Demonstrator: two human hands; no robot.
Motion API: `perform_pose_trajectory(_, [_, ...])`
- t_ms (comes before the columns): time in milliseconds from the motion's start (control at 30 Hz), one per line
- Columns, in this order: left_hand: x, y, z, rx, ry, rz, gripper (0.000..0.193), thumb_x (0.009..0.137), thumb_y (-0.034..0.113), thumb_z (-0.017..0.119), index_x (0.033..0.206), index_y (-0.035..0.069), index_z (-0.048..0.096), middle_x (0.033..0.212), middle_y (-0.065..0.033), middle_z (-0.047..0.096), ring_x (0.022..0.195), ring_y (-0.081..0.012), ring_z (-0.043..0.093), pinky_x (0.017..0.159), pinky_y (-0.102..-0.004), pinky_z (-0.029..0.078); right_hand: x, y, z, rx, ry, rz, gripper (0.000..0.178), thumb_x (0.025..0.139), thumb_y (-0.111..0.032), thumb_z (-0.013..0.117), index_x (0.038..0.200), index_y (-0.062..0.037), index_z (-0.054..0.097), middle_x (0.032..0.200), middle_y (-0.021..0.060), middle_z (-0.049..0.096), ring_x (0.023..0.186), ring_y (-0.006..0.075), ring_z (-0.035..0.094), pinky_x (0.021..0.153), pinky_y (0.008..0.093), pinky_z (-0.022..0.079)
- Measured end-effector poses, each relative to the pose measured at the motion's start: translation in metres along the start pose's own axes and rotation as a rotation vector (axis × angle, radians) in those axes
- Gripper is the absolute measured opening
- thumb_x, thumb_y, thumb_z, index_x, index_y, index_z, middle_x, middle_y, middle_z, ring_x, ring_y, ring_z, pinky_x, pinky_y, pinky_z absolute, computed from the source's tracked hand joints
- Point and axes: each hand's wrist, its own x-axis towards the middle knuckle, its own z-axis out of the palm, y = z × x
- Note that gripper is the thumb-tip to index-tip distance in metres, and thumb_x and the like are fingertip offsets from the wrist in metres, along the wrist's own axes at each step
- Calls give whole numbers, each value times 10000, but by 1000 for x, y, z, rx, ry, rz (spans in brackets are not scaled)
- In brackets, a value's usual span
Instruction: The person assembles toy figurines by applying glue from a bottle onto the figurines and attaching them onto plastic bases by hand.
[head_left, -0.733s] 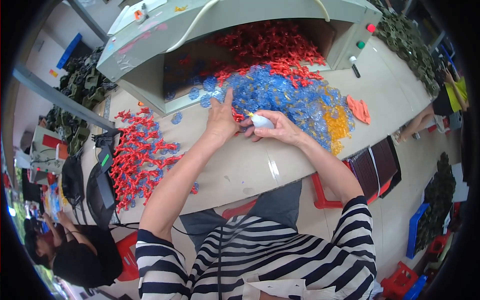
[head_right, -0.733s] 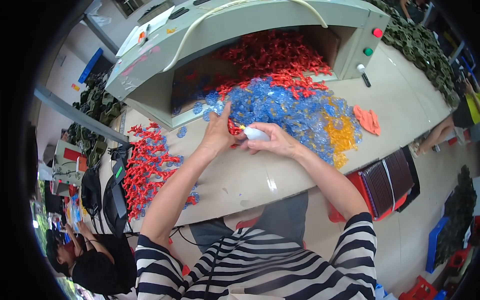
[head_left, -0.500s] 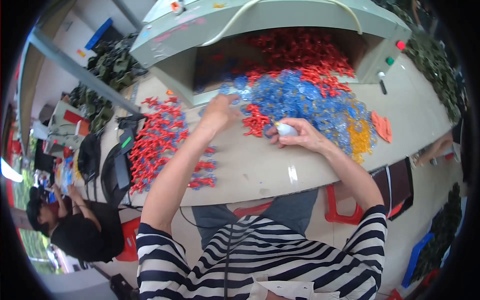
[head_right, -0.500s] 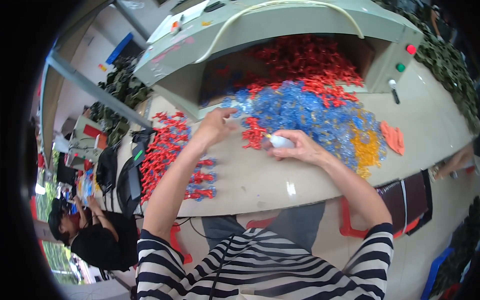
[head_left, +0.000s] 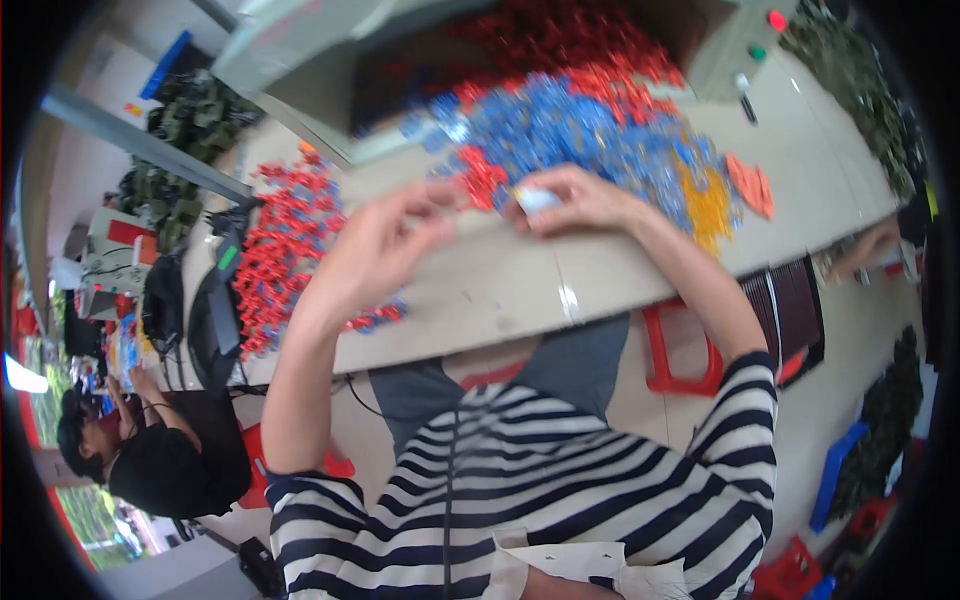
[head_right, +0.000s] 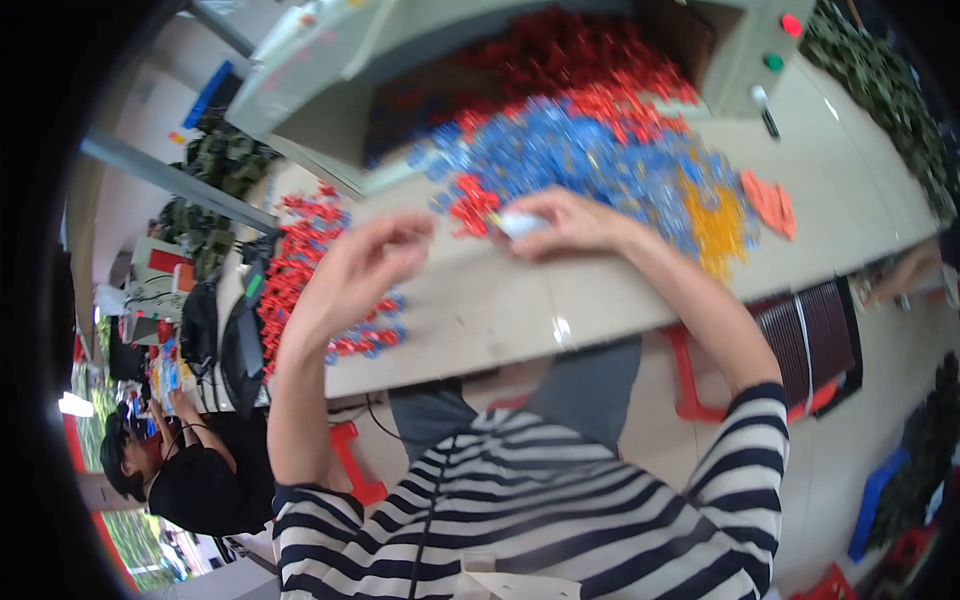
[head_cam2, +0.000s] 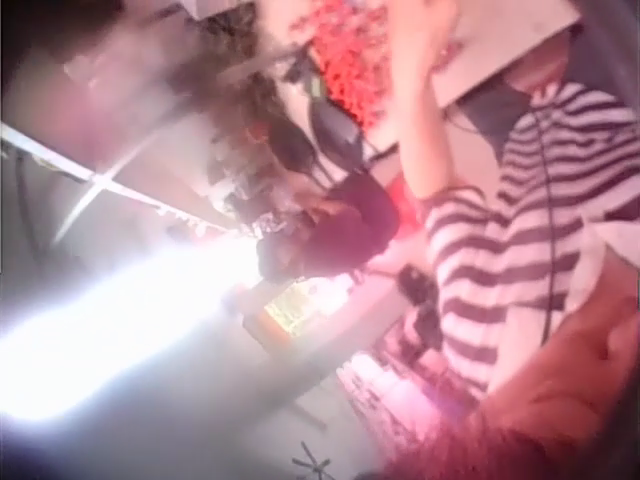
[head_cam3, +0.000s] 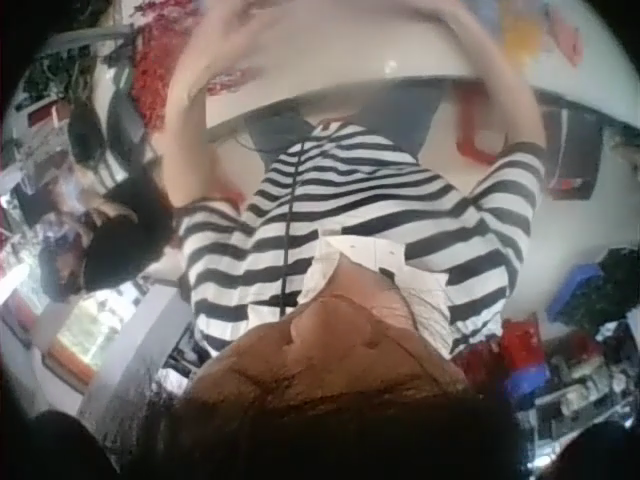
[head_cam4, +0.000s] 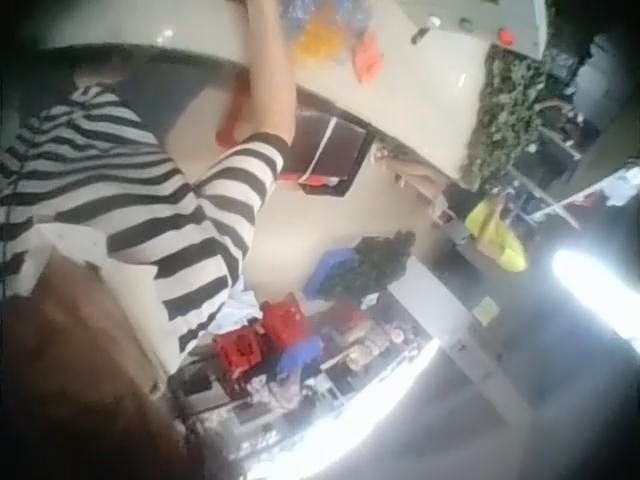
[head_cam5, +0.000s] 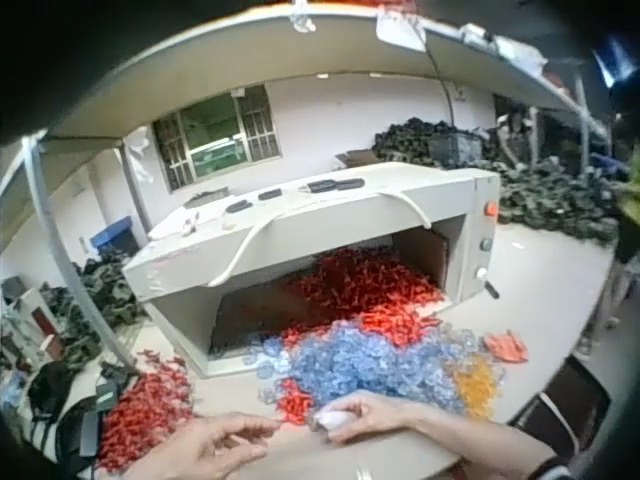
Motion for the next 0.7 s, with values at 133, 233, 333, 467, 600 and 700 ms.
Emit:
perform_pose_trajectory(133, [-70,-51,100,49,-461,207,155,844,96,534,954,45,631,874,-128,642,787,-241,622,732,-313,476,2,-2,-6,68,73,55,328,781,-174,688,1065,-37,598,997,37,620,875,120,597,697,241,497])
perform_pose_trajectory(233, [-55,-175,186,24,-550,-343,226,819,150,489,924,2,623,919,-160,639,932,-281,592,833,-346,441,3,-4,-5,72,119,28,315,783,-161,685,1058,-33,601,968,29,623,851,109,589,694,233,492])
perform_pose_trajectory(333, [-56,-386,370,75,-24,160,315,762,155,581,1055,42,603,1117,-143,591,1007,-261,573,872,-367,442,26,-24,20,17,101,-68,282,766,-147,690,1007,-23,614,941,49,628,874,120,589,783,265,476])
perform_pose_trajectory(467, [45,-260,304,583,-486,227,365,843,250,530,1159,70,556,1256,-144,499,1134,-279,486,971,-383,366,-18,20,18,-51,293,-22,283,745,-122,718,999,-35,628,949,55,647,892,131,599,797,283,475])
perform_pose_trajectory(600, [108,-225,286,405,-448,225,369,853,264,522,1166,71,551,1263,-146,491,1147,-282,473,978,-383,356,-17,4,24,-48,248,14,258,736,-50,703,987,-39,643,935,80,659,865,167,629,765,278,483])
perform_pose_trajectory(700, [110,-209,297,252,-465,196,372,861,276,516,1170,71,548,1268,-147,486,1156,-283,463,984,-382,349,-13,-3,24,-45,238,-12,264,736,-41,697,993,-37,641,935,86,660,861,189,637,759,276,482])
